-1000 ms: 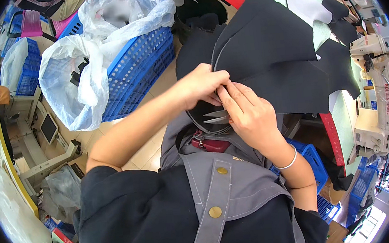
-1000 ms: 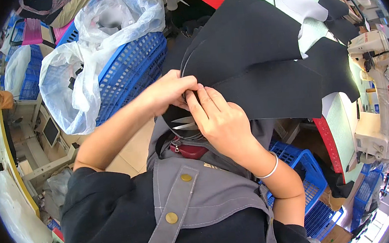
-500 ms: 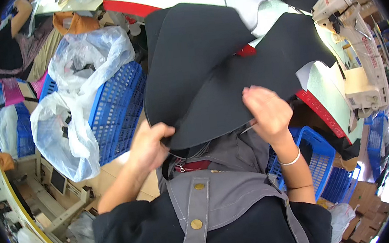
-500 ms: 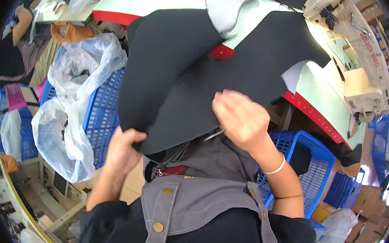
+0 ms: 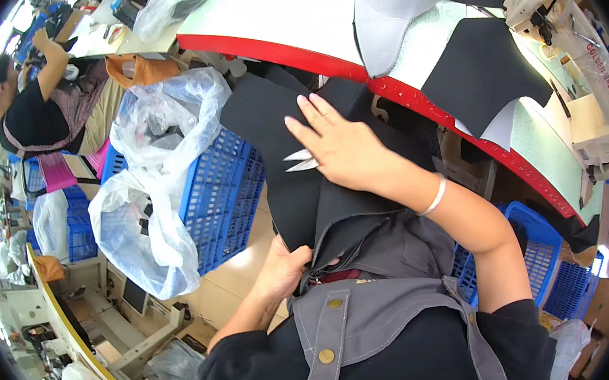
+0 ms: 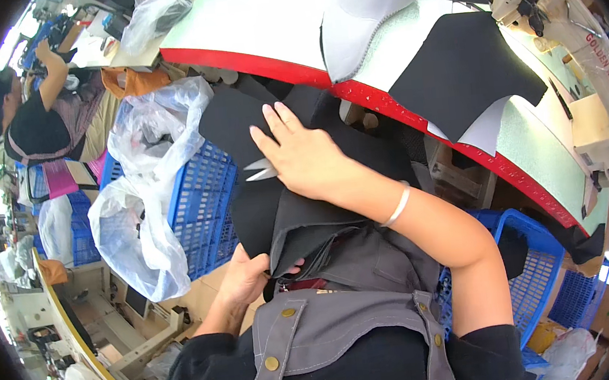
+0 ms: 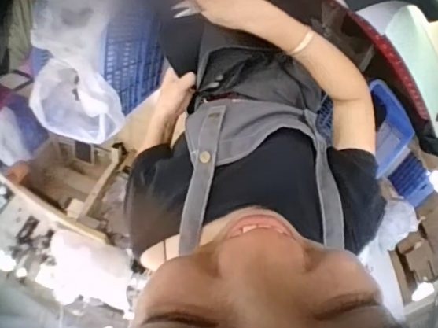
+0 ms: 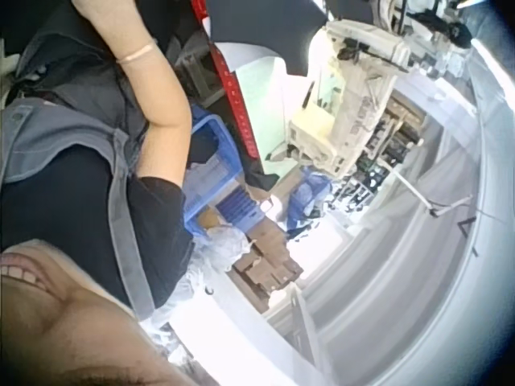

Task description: The person trims excess material from shoe upper components using scissors.

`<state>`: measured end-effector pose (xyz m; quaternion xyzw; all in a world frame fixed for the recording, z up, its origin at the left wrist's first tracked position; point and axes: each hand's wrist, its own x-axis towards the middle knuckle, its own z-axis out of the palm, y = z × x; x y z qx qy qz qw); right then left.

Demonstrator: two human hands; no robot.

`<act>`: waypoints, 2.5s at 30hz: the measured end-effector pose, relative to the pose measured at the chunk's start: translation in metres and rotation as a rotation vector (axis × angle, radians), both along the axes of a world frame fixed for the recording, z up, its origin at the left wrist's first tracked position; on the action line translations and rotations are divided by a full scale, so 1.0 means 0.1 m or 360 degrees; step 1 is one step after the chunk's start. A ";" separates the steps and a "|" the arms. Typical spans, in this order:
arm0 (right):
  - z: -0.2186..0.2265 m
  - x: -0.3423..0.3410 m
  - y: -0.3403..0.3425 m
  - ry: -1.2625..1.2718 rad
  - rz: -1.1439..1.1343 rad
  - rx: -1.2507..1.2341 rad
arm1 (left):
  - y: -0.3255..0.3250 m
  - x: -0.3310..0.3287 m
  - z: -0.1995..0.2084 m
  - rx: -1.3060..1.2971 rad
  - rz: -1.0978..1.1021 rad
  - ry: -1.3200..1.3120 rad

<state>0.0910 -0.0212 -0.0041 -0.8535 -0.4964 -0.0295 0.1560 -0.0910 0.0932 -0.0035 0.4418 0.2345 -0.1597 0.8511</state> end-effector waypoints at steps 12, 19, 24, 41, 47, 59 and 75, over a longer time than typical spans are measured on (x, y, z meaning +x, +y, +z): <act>0.76 0.59 -0.99 -0.0750 -0.0310 0.0008 | 0.01 -0.05 -0.21 -0.0058 0.0307 0.0129; 0.65 0.86 -0.91 -0.1009 0.0127 -0.0162 | 0.04 -0.10 -0.29 -0.0016 0.0347 0.0178; 0.52 0.89 -0.82 -0.0946 0.0109 -0.0232 | 0.00 -0.09 -0.23 0.0011 0.0381 0.0168; 0.97 1.63 -0.45 0.0509 0.0282 -0.0580 | 0.00 -0.07 -0.19 -0.0048 0.0393 0.0121; 1.01 1.64 -0.40 0.0139 0.0176 -0.0788 | 0.05 -0.08 -0.21 -0.0083 0.0387 0.0085; 1.04 1.89 -0.26 -0.0414 0.0501 -0.0872 | 0.04 -0.06 -0.28 -0.0111 0.0324 0.0044; 1.23 0.30 -0.17 -0.1288 -0.0017 0.0774 | 0.07 0.01 -0.05 -0.0286 0.0139 -0.0065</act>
